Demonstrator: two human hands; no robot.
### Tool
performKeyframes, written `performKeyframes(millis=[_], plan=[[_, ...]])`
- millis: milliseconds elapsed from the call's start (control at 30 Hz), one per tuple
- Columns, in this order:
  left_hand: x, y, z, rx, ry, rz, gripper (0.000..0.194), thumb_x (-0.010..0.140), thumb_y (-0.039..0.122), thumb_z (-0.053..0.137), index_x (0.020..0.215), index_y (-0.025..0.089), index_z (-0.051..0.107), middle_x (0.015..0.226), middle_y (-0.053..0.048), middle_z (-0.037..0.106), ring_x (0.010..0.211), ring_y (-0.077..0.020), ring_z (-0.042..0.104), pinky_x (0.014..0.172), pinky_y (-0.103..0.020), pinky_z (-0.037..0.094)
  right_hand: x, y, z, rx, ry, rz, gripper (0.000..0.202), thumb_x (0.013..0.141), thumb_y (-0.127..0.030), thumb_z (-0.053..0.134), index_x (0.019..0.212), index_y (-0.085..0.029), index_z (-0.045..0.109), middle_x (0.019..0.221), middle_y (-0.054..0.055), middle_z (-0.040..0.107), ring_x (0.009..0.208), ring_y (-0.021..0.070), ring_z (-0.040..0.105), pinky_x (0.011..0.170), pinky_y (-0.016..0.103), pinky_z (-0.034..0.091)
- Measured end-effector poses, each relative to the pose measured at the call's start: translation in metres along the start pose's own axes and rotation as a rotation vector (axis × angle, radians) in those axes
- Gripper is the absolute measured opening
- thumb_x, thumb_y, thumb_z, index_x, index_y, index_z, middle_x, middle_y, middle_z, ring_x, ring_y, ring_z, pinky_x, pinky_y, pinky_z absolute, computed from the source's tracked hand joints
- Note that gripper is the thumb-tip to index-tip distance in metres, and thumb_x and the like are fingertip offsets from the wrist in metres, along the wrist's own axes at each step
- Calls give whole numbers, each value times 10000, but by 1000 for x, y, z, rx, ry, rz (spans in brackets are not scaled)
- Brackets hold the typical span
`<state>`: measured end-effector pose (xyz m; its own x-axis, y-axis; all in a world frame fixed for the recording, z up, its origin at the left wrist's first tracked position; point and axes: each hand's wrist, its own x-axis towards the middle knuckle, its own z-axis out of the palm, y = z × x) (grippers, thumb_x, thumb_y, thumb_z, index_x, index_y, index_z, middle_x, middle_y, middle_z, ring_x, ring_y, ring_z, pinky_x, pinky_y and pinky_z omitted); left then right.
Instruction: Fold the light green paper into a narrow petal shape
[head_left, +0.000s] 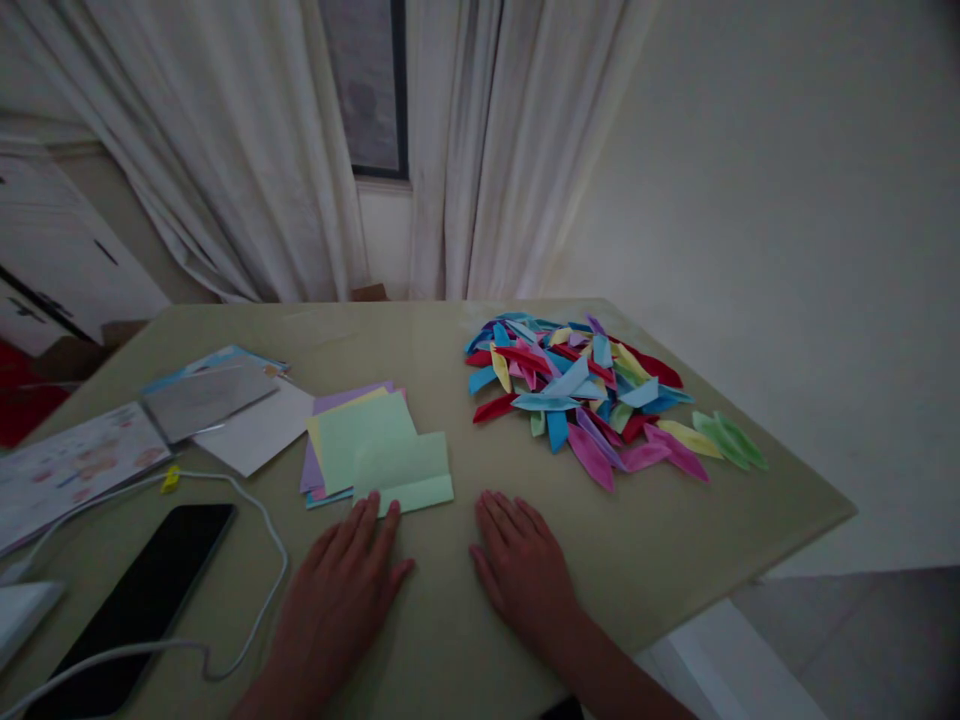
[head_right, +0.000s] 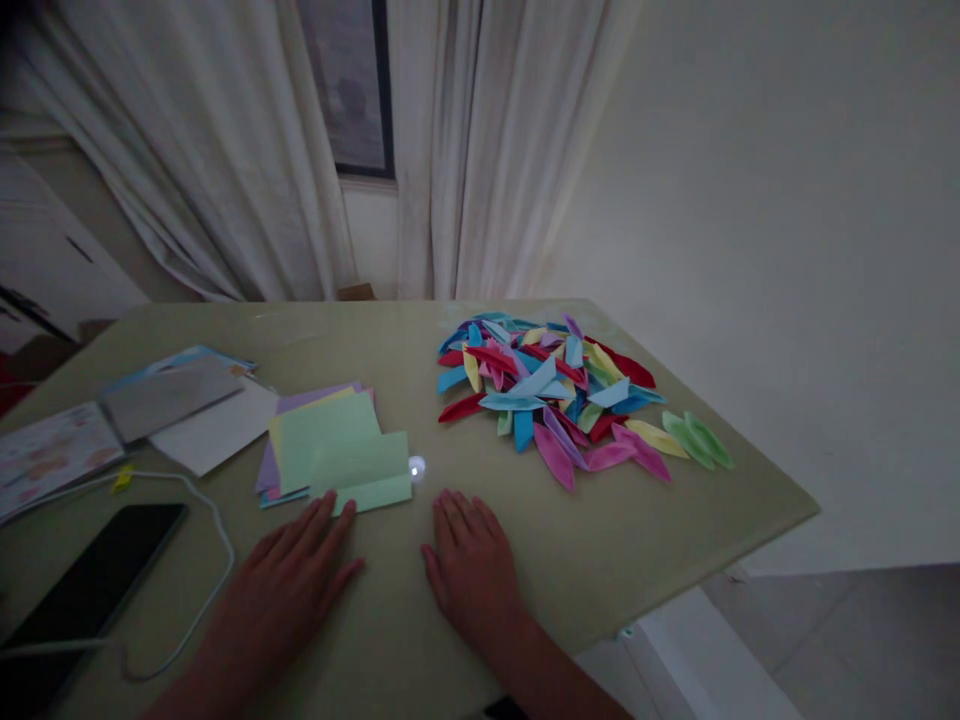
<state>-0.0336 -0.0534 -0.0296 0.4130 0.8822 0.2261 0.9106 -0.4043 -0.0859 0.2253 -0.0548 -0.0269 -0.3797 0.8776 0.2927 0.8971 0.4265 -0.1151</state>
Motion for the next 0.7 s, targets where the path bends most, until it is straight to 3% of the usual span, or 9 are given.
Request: performKeyframes(millis=[100, 200, 300, 400, 700], plan=[[-3, -4, -3, -9, -22, -49, 526, 1041, 373, 506, 1487, 122, 626, 1558, -256, 566, 1381, -418, 606, 1031, -564, 527, 11, -11, 2, -24, 18, 31, 412, 1050, -315, 551, 1363, -87, 692, 1383, 187, 720, 1276, 320, 666, 1169, 490, 449], [1, 8, -8, -4, -18, -66, 507, 1043, 306, 467, 1487, 116, 622, 1549, -262, 575, 1356, -417, 626, 1026, -561, 524, 19, -27, 0, 21, 33, 4, 464, 1039, -221, 527, 1481, -99, 599, 1486, 178, 650, 1362, 314, 601, 1187, 488, 425], [4, 24, -11, -37, -1, -47, 493, 1018, 259, 473, 1460, 130, 649, 1527, -251, 602, 1334, -398, 646, 1021, -537, 527, 21, -43, -1, 121, -60, -147, 587, 1029, -211, 533, 1605, -137, 452, 1582, 139, 569, 1452, 288, 520, 1201, 435, 419], [2, 30, -10, -84, 29, -47, 496, 1006, 273, 493, 1457, 135, 648, 1541, -239, 591, 1353, -389, 635, 1031, -533, 518, 19, -50, 0, 158, -140, -149, 601, 1027, -222, 531, 1611, -118, 436, 1569, 145, 582, 1456, 298, 517, 1190, 446, 432], [-14, 4, -16, -89, 24, -32, 500, 1022, 307, 510, 1504, 222, 612, 1594, -104, 571, 1434, -363, 563, 1124, -542, 459, 21, -50, -4, 129, -213, -83, 576, 1024, -214, 526, 1594, -157, 462, 1580, 118, 576, 1473, 301, 503, 1197, 479, 396]])
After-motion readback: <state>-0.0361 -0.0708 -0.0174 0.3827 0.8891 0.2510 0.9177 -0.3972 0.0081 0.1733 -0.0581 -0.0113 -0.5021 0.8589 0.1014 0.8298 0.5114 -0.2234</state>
